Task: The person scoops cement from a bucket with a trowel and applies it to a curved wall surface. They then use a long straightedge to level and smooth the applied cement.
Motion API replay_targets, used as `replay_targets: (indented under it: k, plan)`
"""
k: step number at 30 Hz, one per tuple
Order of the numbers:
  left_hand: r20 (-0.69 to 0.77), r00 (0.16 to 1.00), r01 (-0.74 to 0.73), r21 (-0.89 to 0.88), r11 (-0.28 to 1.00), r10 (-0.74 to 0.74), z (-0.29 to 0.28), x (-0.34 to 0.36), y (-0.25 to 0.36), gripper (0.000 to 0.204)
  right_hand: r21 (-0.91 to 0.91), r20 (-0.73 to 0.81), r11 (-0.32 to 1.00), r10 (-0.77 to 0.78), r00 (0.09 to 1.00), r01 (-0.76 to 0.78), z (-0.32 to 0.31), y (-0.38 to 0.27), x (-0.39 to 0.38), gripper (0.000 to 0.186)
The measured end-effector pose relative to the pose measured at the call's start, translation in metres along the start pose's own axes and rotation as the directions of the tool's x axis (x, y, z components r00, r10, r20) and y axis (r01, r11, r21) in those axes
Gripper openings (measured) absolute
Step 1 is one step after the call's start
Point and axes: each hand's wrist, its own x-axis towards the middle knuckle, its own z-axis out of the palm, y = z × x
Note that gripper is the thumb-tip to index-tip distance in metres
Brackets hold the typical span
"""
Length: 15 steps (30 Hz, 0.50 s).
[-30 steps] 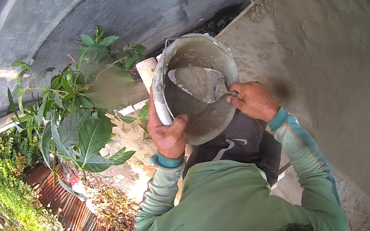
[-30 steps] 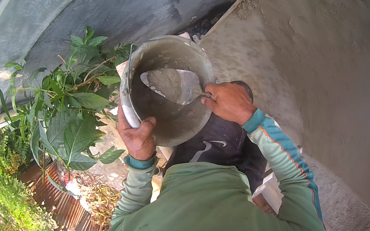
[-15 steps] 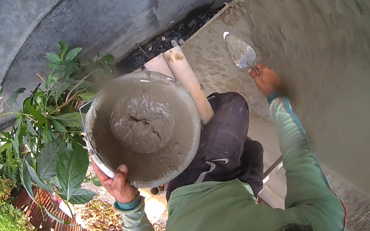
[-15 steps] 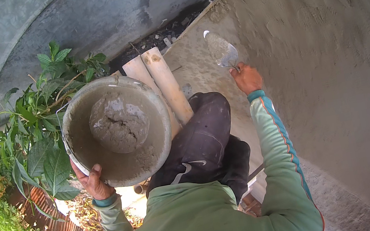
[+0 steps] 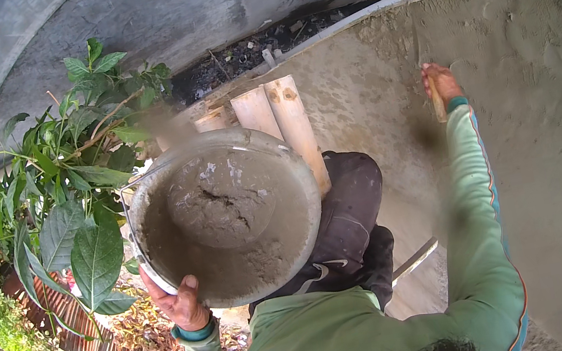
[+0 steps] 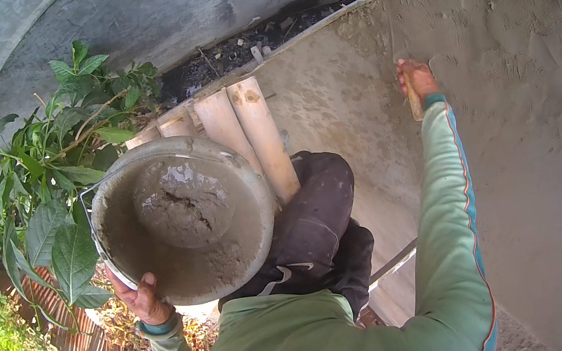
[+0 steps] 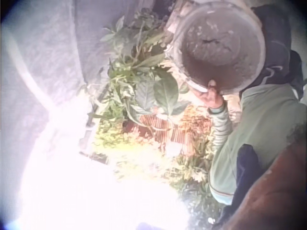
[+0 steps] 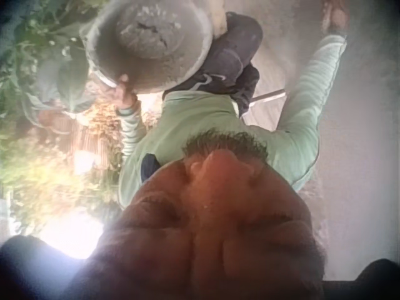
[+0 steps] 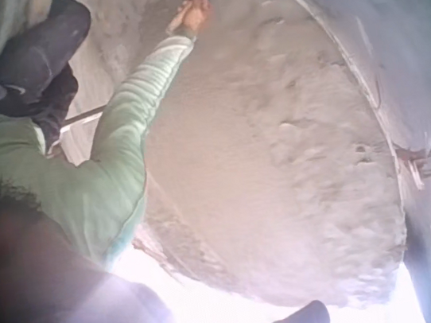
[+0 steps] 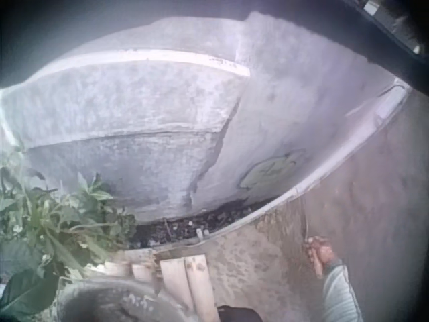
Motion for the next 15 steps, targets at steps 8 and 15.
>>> replay_targets:
  k: [8,15]
  plan:
    - [-0.002,0.999,0.053,-0.067,0.996,-0.053,0.023,0.002,0.016,0.087,-0.703,0.214,0.564,-0.412,0.886,0.433,0.025,-0.095,-0.221,0.018]
    - [0.276,0.961,0.032,-0.105,0.994,-0.002,0.101,-0.021,0.053,0.086,-0.785,0.446,0.091,-0.604,0.661,0.613,0.156,-0.099,-0.311,0.025]
